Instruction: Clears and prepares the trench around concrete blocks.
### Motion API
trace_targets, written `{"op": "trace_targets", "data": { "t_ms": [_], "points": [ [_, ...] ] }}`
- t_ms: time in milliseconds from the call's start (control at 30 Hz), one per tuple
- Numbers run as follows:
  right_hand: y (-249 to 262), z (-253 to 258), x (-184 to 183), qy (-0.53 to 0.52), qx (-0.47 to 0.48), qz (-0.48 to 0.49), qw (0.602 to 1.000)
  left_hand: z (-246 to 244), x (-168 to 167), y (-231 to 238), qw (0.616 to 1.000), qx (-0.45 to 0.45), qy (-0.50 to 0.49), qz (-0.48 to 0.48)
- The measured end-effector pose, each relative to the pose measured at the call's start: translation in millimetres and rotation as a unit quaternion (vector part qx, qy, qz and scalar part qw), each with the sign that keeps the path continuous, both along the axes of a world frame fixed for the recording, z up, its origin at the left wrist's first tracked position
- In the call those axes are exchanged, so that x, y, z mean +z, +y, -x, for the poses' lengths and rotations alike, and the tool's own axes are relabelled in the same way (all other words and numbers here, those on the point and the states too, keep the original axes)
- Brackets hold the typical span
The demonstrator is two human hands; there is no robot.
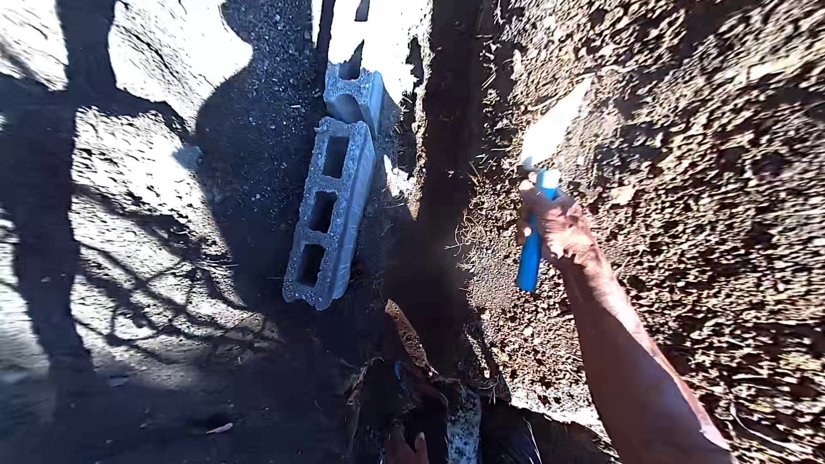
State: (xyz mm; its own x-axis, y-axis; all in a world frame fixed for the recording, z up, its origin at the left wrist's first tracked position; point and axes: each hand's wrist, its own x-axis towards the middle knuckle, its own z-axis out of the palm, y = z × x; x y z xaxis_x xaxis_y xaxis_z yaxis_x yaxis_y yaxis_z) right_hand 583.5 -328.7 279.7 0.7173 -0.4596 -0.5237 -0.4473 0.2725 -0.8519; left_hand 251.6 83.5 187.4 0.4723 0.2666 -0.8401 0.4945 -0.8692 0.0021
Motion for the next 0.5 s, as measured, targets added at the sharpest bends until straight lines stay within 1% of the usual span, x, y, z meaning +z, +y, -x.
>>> {"op": "trace_targets", "data": {
  "t_ms": [67,133,200,267,333,400,467,500],
  "points": [
    [32,13,-21,0.052,0.055,-0.029,0.997,-39,-4,-11,0.996,0.027,-0.089,0.018],
    [62,33,-41,0.104,0.12,-0.025,0.987,-106,11,-30,0.974,0.051,-0.206,0.075],
    [85,58,-63,0.142,0.157,-0.008,0.977,-186,49,-54,0.937,0.064,-0.318,0.128],
    [101,83,-80,0.141,0.16,-0.028,0.977,-265,95,-75,0.891,0.05,-0.427,0.146],
    [116,103,-90,0.109,0.148,-0.088,0.979,-332,123,-80,0.837,0.003,-0.533,0.123],
    [127,113,-91,0.102,0.147,-0.145,0.973,-395,134,-77,0.803,-0.057,-0.586,0.089],
    [133,114,-95,0.124,0.155,-0.132,0.971,-458,134,-84,0.79,-0.101,-0.603,0.043],
    [134,110,-100,0.136,0.159,-0.113,0.971,-485,128,-89,0.798,-0.124,-0.59,0.016]
  ]
}}
